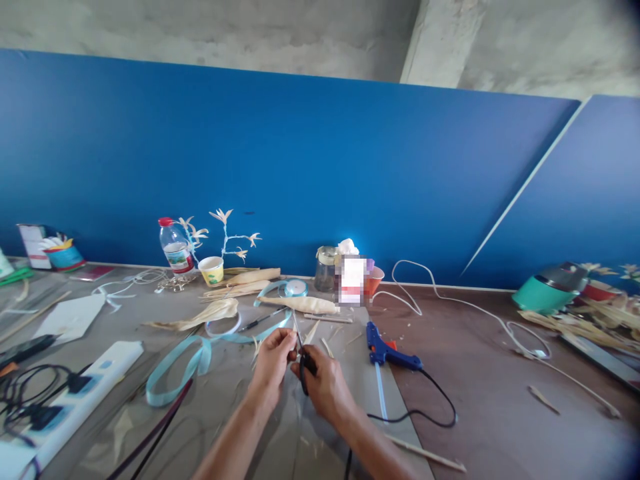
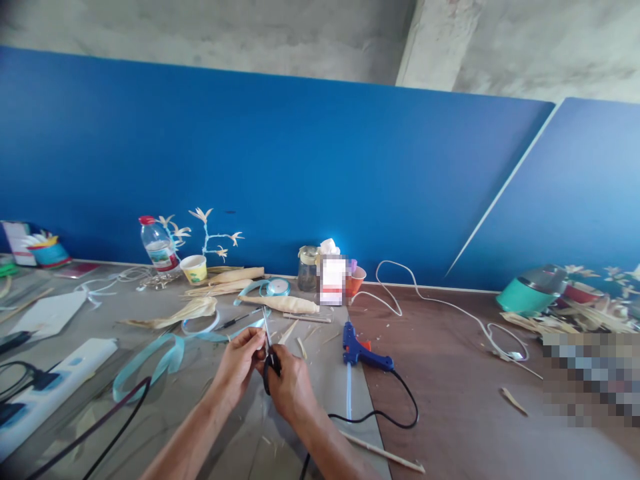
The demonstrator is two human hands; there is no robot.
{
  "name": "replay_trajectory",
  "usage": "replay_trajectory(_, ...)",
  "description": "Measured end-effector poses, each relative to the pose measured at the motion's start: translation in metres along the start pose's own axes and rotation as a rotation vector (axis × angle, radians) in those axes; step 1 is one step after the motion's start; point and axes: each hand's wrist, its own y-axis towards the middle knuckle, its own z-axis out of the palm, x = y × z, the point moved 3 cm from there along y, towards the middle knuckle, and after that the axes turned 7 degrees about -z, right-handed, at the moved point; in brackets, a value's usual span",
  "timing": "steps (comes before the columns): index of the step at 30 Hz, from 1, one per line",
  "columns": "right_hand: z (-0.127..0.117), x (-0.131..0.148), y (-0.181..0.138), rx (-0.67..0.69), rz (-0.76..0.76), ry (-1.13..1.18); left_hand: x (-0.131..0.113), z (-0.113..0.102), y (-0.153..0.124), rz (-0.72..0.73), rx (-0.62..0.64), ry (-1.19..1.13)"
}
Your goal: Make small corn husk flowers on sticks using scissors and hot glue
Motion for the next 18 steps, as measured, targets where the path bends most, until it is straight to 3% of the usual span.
replay_trajectory(6,-0.006,-0.007,0.003,-0.006,0.038,-0.080,-0.005,0.000,-0.002,0.022,-0.025,0.001)
replay_trajectory(11,-0.025,-0.020,0.010,-0.055,0.145,-0.366,-0.007,0.000,-0.004,0.017,-0.023,0.002)
replay_trajectory(18,-0.037,-0.028,0.012,0.079,0.248,-0.580,-0.008,0.001,-0.006,0.016,0.020,-0.013)
